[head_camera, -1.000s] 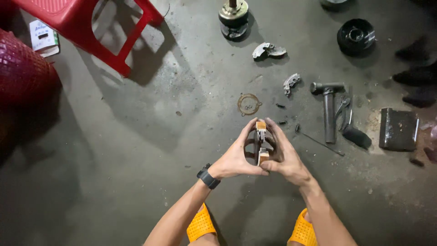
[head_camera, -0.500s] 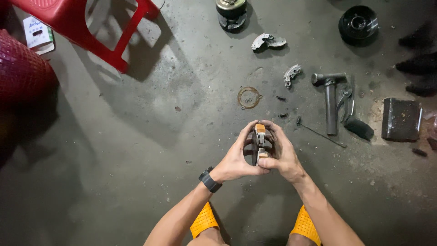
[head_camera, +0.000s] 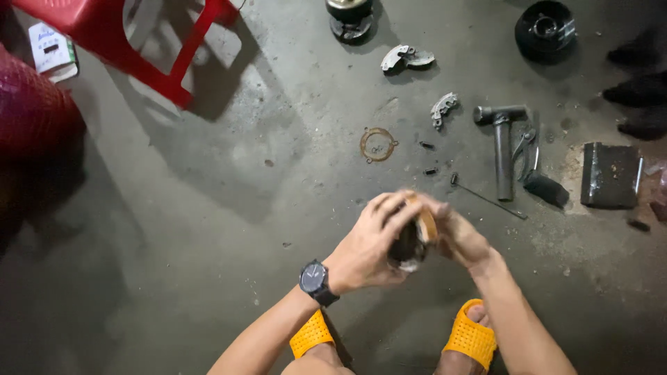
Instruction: The person sits on the workshop floor assembling a motorcycle clutch assembly, fitting brake/clutch shoes around a hub and pressing components together by hand. They pick up small springs and pins, use pliers and a screwdriver to seat parts, and tap components with a hammer.
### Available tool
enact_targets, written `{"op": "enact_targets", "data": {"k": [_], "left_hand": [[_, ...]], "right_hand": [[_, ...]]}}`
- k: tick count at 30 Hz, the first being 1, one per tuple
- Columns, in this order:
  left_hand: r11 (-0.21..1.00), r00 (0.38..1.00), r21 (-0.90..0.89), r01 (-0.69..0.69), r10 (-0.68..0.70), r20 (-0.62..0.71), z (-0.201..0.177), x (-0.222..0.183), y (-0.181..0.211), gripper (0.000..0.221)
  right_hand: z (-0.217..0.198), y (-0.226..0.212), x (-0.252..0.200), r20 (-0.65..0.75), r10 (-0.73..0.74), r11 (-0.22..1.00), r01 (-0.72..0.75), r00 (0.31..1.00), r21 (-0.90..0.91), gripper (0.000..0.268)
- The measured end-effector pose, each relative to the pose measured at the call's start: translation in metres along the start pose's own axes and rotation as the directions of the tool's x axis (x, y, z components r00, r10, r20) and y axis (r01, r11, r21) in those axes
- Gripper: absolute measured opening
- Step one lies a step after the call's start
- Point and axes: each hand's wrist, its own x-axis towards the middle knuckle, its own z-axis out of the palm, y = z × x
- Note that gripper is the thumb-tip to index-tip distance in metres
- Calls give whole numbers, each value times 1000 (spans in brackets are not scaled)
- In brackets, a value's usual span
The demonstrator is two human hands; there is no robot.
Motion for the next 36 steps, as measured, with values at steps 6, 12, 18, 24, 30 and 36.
{"op": "enact_targets", "data": {"k": [6, 12, 18, 24, 30, 36], "left_hand": [[999, 999, 18, -33, 33, -30, -3, 3, -5, 134], [823, 957, -490, 288, -269, 110, 10, 4, -19, 133], [805, 978, -564, 181, -210, 15, 16, 7, -16, 120], [781, 965, -589, 207, -262, -8, 24, 0, -13, 115], [906, 977, -410, 103, -169, -127, 11, 2, -2, 115], [976, 988, 153, -152, 152, 11, -3, 2, 8, 121]], "right_hand": [[5, -5, -5, 231, 20, 1000, -18, 973, -10, 90], [67, -43, -10, 130, -36, 939, 78, 991, -335, 122], [70, -37, -13, 61, -105, 881, 121, 993, -457, 120], [66, -31, -12, -13, -122, 893, 104, 992, -437, 111], [68, -45, -11, 140, -160, 887, 205, 977, -413, 114], [-36, 21, -5, 61, 108, 994, -107, 992, -17, 104]]}}
